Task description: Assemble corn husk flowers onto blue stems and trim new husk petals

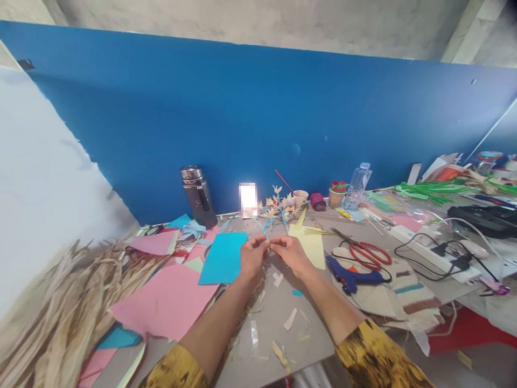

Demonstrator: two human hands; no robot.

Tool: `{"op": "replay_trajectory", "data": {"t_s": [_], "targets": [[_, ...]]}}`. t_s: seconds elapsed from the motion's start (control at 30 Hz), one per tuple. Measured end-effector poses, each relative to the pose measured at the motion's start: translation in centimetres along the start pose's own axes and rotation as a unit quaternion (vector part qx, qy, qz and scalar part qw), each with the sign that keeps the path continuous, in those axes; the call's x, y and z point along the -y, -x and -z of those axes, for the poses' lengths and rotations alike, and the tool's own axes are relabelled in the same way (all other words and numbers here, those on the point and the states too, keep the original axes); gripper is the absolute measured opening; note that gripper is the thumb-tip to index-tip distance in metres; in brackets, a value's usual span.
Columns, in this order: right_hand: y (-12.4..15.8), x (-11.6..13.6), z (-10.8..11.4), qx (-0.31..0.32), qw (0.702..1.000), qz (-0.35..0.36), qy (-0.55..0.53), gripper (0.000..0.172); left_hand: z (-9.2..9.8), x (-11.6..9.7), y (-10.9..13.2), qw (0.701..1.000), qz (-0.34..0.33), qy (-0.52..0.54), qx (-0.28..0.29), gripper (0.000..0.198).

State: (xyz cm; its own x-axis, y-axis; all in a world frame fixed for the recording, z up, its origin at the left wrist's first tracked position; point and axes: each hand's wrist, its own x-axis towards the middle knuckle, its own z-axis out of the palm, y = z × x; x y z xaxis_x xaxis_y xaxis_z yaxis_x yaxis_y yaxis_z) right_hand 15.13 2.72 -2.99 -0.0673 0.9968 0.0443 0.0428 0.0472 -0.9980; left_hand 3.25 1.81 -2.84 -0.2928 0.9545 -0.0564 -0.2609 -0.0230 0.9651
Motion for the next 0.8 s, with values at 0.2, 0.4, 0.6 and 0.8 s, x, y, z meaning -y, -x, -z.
{"op": "replay_trajectory", "data": {"t_s": [0.2,0.4,0.6,0.8], "targets": [[-0.06,0.02,0.07,-0.028,1.000,-0.006,0.006,0.021,0.03,0.05,-0.09,1.000,0.005,0.016,0.005,0.024],[0.06,0.10,0.05,-0.024,1.000,-0.006,0.012,0.019,-0.01,-0.21,-0.18,1.000,-0.014,0.018,0.017,0.019],[0.05,-0.07,-0.09,-0.019,1.000,-0.001,0.014,0.020,0.32,0.06,-0.57,0.999,-0.040,-0.007,-0.001,0.023],[0.04,-0.03,0.02,-0.025,1.000,0.005,0.016,0.021,0.42,0.09,-0.44,0.999,-0.031,0.002,0.022,0.026]]}}
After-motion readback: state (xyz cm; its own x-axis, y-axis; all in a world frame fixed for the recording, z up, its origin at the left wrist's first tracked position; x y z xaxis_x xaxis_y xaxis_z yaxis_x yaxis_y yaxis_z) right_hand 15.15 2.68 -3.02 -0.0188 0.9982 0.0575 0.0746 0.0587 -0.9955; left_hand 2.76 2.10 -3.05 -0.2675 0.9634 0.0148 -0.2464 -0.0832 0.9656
